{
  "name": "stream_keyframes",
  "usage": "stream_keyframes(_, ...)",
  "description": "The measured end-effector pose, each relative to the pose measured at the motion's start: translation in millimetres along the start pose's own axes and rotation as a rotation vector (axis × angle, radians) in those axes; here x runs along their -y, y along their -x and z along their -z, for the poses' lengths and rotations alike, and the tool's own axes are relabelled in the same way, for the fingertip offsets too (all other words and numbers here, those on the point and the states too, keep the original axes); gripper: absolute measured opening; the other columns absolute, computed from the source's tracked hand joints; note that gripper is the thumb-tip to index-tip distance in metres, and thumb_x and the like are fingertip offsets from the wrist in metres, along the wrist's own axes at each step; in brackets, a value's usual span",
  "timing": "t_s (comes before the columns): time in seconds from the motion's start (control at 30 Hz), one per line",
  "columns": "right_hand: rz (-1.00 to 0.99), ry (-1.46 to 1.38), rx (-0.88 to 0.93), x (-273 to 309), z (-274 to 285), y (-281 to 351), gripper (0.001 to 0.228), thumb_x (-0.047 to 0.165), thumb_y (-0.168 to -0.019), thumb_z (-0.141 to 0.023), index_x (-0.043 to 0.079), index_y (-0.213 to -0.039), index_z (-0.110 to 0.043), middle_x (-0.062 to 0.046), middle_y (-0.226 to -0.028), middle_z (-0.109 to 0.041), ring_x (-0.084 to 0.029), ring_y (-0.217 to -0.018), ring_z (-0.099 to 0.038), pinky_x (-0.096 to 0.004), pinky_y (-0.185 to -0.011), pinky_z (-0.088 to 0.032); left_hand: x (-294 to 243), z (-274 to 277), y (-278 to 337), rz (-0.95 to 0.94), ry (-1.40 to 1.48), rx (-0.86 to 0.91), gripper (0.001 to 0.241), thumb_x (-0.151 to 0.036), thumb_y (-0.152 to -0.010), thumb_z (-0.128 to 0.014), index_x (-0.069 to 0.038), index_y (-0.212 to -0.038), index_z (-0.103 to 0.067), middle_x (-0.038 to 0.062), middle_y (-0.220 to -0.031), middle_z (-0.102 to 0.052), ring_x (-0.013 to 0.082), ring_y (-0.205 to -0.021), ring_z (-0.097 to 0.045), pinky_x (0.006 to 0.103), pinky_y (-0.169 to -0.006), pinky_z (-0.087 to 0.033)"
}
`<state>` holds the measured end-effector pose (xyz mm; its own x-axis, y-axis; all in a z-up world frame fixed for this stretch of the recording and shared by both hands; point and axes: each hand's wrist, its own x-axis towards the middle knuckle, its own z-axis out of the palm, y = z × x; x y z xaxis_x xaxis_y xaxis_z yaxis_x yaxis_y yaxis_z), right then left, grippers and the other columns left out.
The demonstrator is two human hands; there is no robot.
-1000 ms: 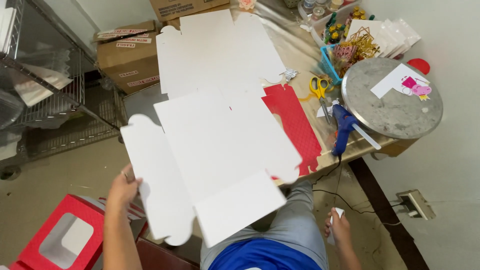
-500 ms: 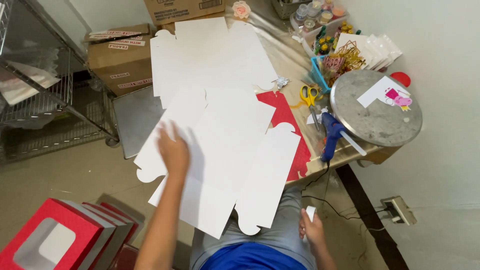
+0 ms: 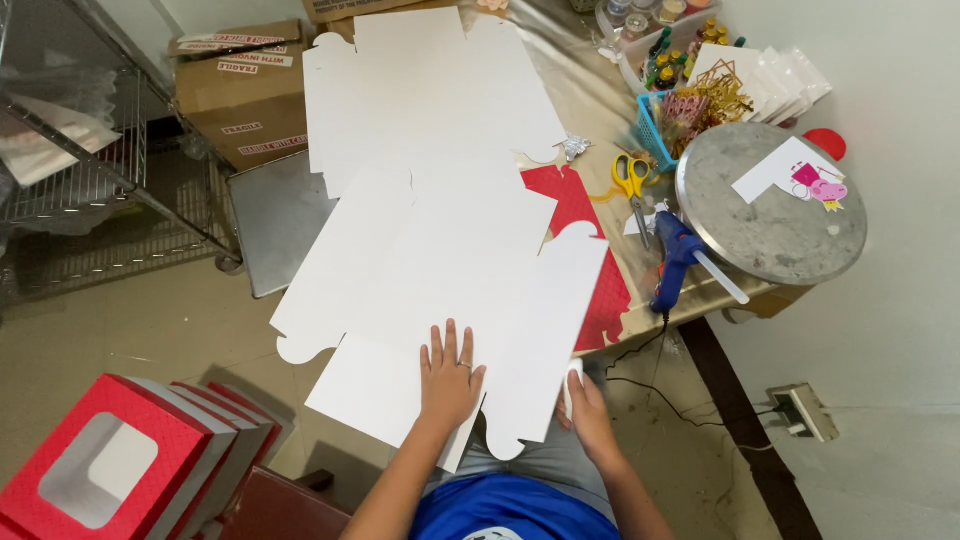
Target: Assembling and taping cardboard cake boxes.
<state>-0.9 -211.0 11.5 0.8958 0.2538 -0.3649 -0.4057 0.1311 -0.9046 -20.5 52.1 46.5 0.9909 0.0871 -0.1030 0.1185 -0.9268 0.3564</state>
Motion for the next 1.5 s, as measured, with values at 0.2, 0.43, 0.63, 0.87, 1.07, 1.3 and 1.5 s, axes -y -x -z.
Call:
stream_keyframes(0.2, 0.055, 0.064, 0.148, 7.9, -70.5, -48.0, 0.025, 0.02, -0.102, -0.057, 0.007, -0.123, -0.06, 0.001, -0.066, -0.053, -0.008, -0.051, -0.047, -0.026, -0.044, -0.037, 13.8, 10.8, -8.3, -0.034, -0.005, 0.066, 0.065, -0.038, -0.103, -0.053, -0.008, -0.156, -0.031, 0.024, -0.166, -0.017, 0.0465, -0.153, -0.011, 0.0552, -0.122, -0.02)
stream_keyframes(0.43, 0.368, 0.62, 0.145, 19.8, -132.8, -82.1, 0.033, 0.021, -0.095, -0.069, -0.002, -0.116, -0.059, -0.016, -0.09, -0.065, -0.032, -0.075, -0.064, -0.041, -0.065, -0.052, 60.2, 76.7, -3.5, 0.449, 1.411, -0.01, 0.056, -0.023, -0.103, -0.044, -0.018, -0.157, -0.027, 0.012, -0.159, -0.044, 0.0313, -0.144, -0.049, 0.0404, -0.114, -0.043)
stream_keyframes(0.63, 0.439, 0.977, 0.049, 3.4, -145.0, -95.5, 0.038, 0.026, -0.091, -0.073, -0.004, -0.108, -0.059, -0.028, -0.101, -0.067, -0.047, -0.095, -0.067, -0.05, -0.081, -0.054, 29.4, 66.2, 33.1, -0.105, 0.552, -0.352, 0.051, -0.008, -0.1, -0.053, -0.008, -0.151, -0.053, 0.017, -0.159, -0.05, 0.0336, -0.15, -0.047, 0.0412, -0.121, -0.041)
stream_keyframes(0.87, -0.313, -0.295, 0.195, 45.1, -109.9, -79.4, 0.036, 0.038, -0.104, -0.053, 0.009, -0.085, -0.05, -0.003, -0.061, -0.044, -0.017, -0.052, -0.043, -0.031, -0.048, -0.036, 7.6, 1.1, 29.2, -0.173, 0.07, -0.104, 0.089, -0.033, -0.086, -0.074, 0.005, -0.153, -0.03, 0.022, -0.163, -0.026, 0.037, -0.15, -0.027, 0.0477, -0.116, -0.03)
stream_keyframes(1.07, -0.334, -0.621, 0.22, 40.2, -120.5, -74.6, 0.047, 0.049, -0.106, -0.045, 0.014, -0.075, -0.041, 0.003, -0.054, -0.028, -0.011, -0.044, -0.027, -0.027, -0.041, -0.023, 1.4, -4.0, 20.4, -0.098, 0.013, -0.108, 0.088, -0.033, -0.087, -0.074, 0.004, -0.154, -0.03, 0.02, -0.166, -0.023, 0.0347, -0.153, -0.024, 0.0474, -0.119, -0.029)
stream_keyframes(1.3, -0.386, -0.366, 0.141, 34.2, -125.4, -86.1, 0.05, 0.051, -0.105, -0.047, 0.014, -0.072, -0.039, 0.003, -0.052, -0.025, -0.011, -0.04, -0.023, -0.028, -0.038, -0.018, 4.9, -11.7, 16.8, -0.101, 0.044, -0.067, 0.09, -0.029, -0.089, -0.072, 0.003, -0.158, -0.025, 0.02, -0.168, -0.017, 0.0342, -0.155, -0.017, 0.0477, -0.121, -0.022)
stream_keyframes(1.5, -0.373, -0.336, 0.145, 35.4, -127.3, -85.1, 0.051, 0.05, -0.105, -0.047, 0.014, -0.071, -0.039, 0.003, -0.052, -0.026, -0.011, -0.04, -0.024, -0.028, -0.039, -0.019, -5.4, 29.8, 22.0, -0.123, 0.212, 0.042, 0.107, -0.043, -0.079, -0.081, 0.0, -0.157, -0.021, 0.026, -0.166, -0.008, 0.0423, -0.155, -0.007, 0.0549, -0.121, -0.013)
